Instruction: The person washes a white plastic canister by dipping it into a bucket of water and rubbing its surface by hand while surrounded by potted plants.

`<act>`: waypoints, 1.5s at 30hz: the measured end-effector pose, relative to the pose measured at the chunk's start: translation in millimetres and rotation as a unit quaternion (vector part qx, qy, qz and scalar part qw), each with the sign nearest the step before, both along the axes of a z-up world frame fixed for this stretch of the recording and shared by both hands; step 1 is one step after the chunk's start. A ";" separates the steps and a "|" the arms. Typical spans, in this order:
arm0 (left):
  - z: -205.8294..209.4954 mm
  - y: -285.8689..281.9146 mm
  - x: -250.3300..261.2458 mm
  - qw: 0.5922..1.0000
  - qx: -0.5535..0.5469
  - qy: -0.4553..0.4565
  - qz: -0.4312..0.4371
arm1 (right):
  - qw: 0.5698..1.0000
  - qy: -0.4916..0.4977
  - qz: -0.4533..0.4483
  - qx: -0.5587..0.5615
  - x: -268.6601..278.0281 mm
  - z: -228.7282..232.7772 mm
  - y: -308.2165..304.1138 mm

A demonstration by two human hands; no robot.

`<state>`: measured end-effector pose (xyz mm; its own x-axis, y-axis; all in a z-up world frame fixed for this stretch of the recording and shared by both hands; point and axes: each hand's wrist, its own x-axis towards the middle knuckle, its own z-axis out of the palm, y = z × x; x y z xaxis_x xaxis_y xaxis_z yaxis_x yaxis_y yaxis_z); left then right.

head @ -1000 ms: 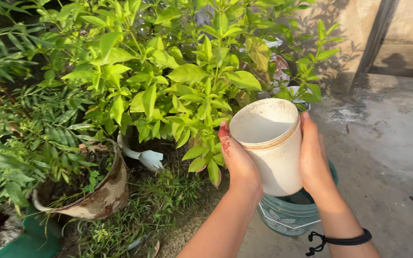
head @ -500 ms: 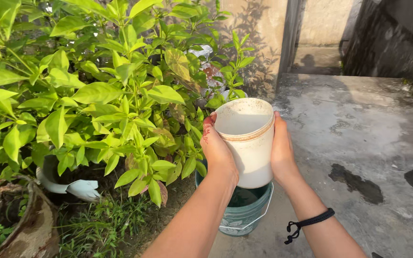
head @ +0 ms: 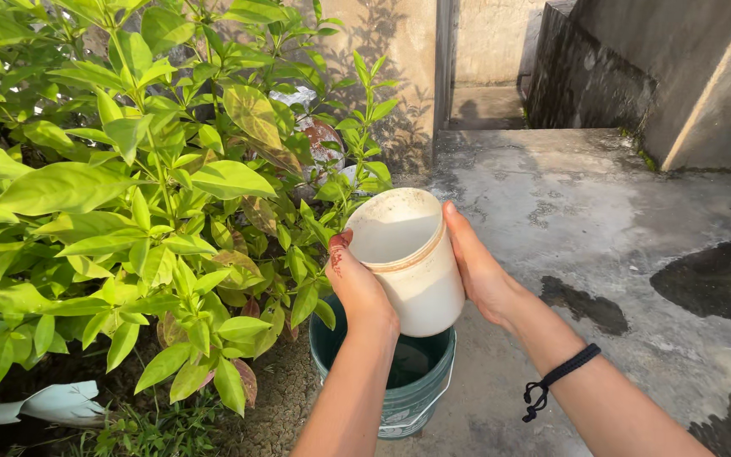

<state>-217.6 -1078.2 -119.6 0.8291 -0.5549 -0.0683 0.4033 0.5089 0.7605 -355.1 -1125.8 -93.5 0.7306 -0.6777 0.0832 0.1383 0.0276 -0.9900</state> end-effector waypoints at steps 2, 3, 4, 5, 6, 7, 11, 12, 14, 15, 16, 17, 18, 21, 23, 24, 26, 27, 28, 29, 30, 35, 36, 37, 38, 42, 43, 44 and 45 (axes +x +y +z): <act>-3.2 -3.4 1.6 0.999 0.020 -0.033 0.016 | 0.998 0.035 -0.044 0.027 4.0 -1.6 2.9; -5.3 -5.5 1.9 0.998 0.029 -0.049 0.024 | 0.996 0.052 -0.067 0.040 5.9 -2.5 2.8; -9.2 -6.3 2.3 0.998 0.025 -0.061 0.019 | 0.996 0.045 -0.066 0.031 6.2 -4.9 2.1; -13.4 -6.8 4.9 0.997 0.022 -0.073 0.014 | 0.997 0.039 -0.065 0.023 7.2 -8.3 0.6; -19.2 -5.9 8.4 0.996 0.020 -0.084 0.010 | 0.997 0.034 -0.062 0.016 8.8 -13.3 -0.3; -25.5 -5.2 12.0 0.998 0.018 -0.064 -0.007 | 0.998 0.031 -0.049 0.016 10.3 -18.6 -2.0; -50.4 -5.2 24.3 0.997 0.007 -0.060 -0.047 | 0.999 0.036 -0.035 0.021 15.4 -36.7 -13.3; -58.0 -3.4 25.7 0.995 0.007 -0.079 -0.054 | 0.998 0.040 -0.046 0.026 16.3 -42.6 -13.9; -71.2 -1.4 28.0 0.990 0.021 -0.125 -0.055 | 0.996 0.029 -0.046 0.065 21.3 -52.7 -16.1; -77.0 0.0 28.3 0.987 0.029 -0.146 -0.056 | 0.995 0.024 -0.047 0.086 22.4 -57.6 -15.9; -80.5 0.1 28.6 0.987 0.020 -0.151 -0.058 | 0.995 0.018 -0.051 0.089 22.9 -61.9 -15.5; -82.3 0.0 28.9 0.986 0.010 -0.156 -0.060 | 0.994 0.012 -0.055 0.091 23.8 -66.1 -14.5; -82.3 0.7 29.7 0.985 0.000 -0.161 -0.060 | 0.994 0.006 -0.056 0.093 25.7 -69.2 -14.4; -75.3 7.8 22.4 0.983 0.005 -0.169 -0.077 | 0.992 -0.040 -0.046 0.113 27.2 -74.0 -18.3; -66.2 16.0 16.5 0.969 0.019 -0.227 -0.096 | 0.987 -0.058 -0.068 0.134 28.2 -75.7 -18.1; -61.9 19.2 12.8 0.961 0.026 -0.254 -0.107 | 0.984 -0.066 -0.081 0.145 28.1 -75.6 -16.4; -53.5 20.2 7.6 0.963 0.066 -0.237 -0.111 | 0.978 -0.067 -0.098 0.171 26.3 -69.1 -13.2; -50.4 19.4 6.6 0.963 0.085 -0.228 -0.114 | 0.975 -0.068 -0.107 0.184 23.9 -63.4 -10.9; -47.9 17.9 7.6 0.962 0.106 -0.225 -0.109 | 0.977 -0.070 -0.098 0.176 21.8 -57.1 -7.8; -46.1 16.4 10.5 0.961 0.126 -0.222 -0.104 | 0.979 -0.073 -0.089 0.169 20.5 -50.6 -4.1; -44.7 14.4 13.6 0.960 0.146 -0.219 -0.098 | 0.981 -0.076 -0.079 0.161 19.5 -43.8 -1.1; -33.4 5.1 19.9 0.975 0.100 -0.146 -0.136 | 0.990 -0.037 -0.078 0.114 10.7 -26.4 -2.8; -29.6 6.2 19.8 0.975 0.087 -0.152 -0.139 | 0.990 -0.059 -0.056 0.113 8.7 -29.0 -6.5; -25.5 7.5 20.3 0.967 0.103 -0.195 -0.123 | 0.991 -0.074 -0.047 0.104 8.9 -33.8 -11.1; -22.4 8.5 20.7 0.958 0.120 -0.237 -0.109 | 0.991 -0.089 -0.039 0.095 10.9 -40.4 -16.5; -34.6 22.4 23.8 0.907 0.230 -0.344 -0.073 | 0.987 0.016 -0.107 0.122 23.5 -80.4 -25.6; -43.3 26.8 26.7 0.893 0.263 -0.356 -0.086 | 0.985 0.052 -0.118 0.116 27.0 -91.6 -25.7; -53.2 30.6 30.0 0.877 0.294 -0.367 -0.099 | 0.982 0.087 -0.129 0.110 29.8 -102.8 -25.7; -62.6 31.7 34.2 0.859 0.326 -0.378 -0.111 | 0.977 0.123 -0.140 0.104 32.4 -113.2 -26.5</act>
<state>-183.4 -1046.5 -182.2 0.6513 -0.7538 0.0869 -0.2994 -0.1500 0.9423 -322.8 -1152.3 -206.8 0.4955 -0.8369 -0.2327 -0.0720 0.2274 -0.9711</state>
